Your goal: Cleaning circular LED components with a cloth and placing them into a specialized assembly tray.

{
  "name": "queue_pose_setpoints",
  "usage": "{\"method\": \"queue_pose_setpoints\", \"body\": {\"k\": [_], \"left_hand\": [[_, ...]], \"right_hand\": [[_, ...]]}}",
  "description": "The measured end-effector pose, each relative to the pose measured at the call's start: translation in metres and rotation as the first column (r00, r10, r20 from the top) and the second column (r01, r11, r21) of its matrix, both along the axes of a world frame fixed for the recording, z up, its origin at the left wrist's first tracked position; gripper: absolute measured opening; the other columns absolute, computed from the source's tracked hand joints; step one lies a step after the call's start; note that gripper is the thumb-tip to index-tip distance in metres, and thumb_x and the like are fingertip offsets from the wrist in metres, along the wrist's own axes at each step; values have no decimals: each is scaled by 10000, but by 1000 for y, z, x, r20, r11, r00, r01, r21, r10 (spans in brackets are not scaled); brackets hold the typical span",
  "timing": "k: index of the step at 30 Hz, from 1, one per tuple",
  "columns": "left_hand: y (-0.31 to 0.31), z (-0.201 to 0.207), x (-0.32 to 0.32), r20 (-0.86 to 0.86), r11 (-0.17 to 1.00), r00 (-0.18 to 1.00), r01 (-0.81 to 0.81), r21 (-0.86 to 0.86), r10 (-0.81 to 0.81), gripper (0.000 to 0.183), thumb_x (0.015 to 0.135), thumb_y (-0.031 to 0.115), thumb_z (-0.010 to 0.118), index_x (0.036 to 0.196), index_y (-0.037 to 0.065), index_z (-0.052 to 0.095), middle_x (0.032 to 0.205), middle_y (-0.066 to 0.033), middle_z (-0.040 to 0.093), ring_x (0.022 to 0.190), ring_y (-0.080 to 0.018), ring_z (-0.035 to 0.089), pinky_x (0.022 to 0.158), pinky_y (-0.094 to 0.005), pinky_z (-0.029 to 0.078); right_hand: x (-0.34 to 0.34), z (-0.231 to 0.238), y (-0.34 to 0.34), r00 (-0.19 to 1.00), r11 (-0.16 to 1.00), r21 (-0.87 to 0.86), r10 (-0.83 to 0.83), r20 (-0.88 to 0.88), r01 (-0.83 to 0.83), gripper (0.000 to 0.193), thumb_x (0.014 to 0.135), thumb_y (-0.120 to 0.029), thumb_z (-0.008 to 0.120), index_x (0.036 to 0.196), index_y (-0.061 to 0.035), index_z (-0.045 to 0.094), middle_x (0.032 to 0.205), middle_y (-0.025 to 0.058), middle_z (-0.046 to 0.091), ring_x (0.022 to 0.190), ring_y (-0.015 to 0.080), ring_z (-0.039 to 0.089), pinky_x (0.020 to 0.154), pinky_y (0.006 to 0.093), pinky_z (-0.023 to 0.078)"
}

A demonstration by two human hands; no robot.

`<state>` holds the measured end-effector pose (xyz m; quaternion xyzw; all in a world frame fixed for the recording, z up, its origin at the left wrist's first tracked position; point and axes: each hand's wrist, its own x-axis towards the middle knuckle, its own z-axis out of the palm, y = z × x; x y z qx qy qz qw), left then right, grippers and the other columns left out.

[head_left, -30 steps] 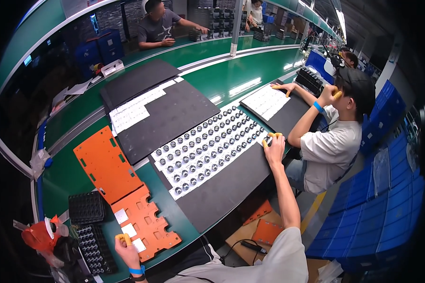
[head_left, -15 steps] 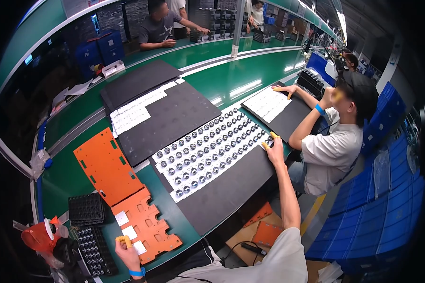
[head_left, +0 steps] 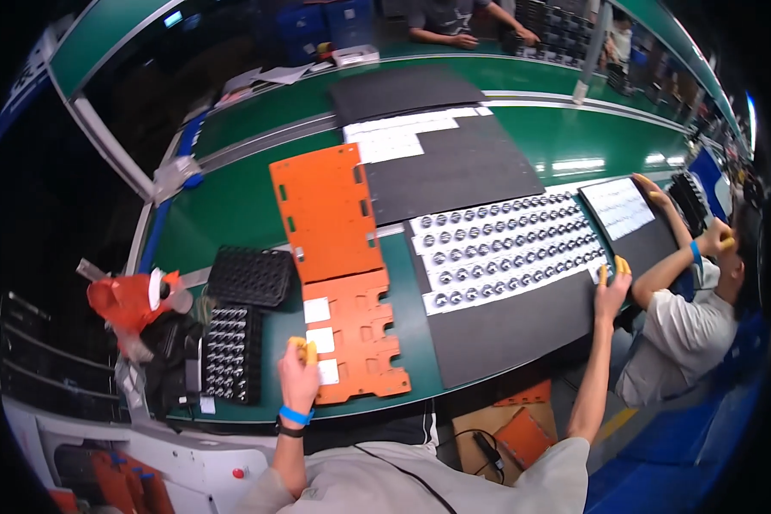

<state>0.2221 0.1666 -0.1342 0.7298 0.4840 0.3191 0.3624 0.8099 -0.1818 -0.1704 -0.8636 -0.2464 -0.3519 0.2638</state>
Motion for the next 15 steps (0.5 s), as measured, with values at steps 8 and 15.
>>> {"method": "queue_pose_setpoints", "body": {"k": [8,15], "left_hand": [[-8,37,0,-40,993,999,-12,120,17,167,1035,134,574,960,-14,555,660,-210,602,572,-356,595,527,-428,412],[-29,31,-2,851,171,200,933,-316,485,269,1052,250,526,1186,18,553,785,-21,497,500,-92,402,417,-225,339]], "right_hand": [[-72,31,44,962,954,251,101,253,-166,287,1019,-110,601,1264,34,641,1262,194,652,1138,337,614,1025,429,462],[-319,110,164,624,570,312,774,105,-760,248,956,-239,684,1052,-13,723,938,110,718,839,277,679,755,377,541]]}}
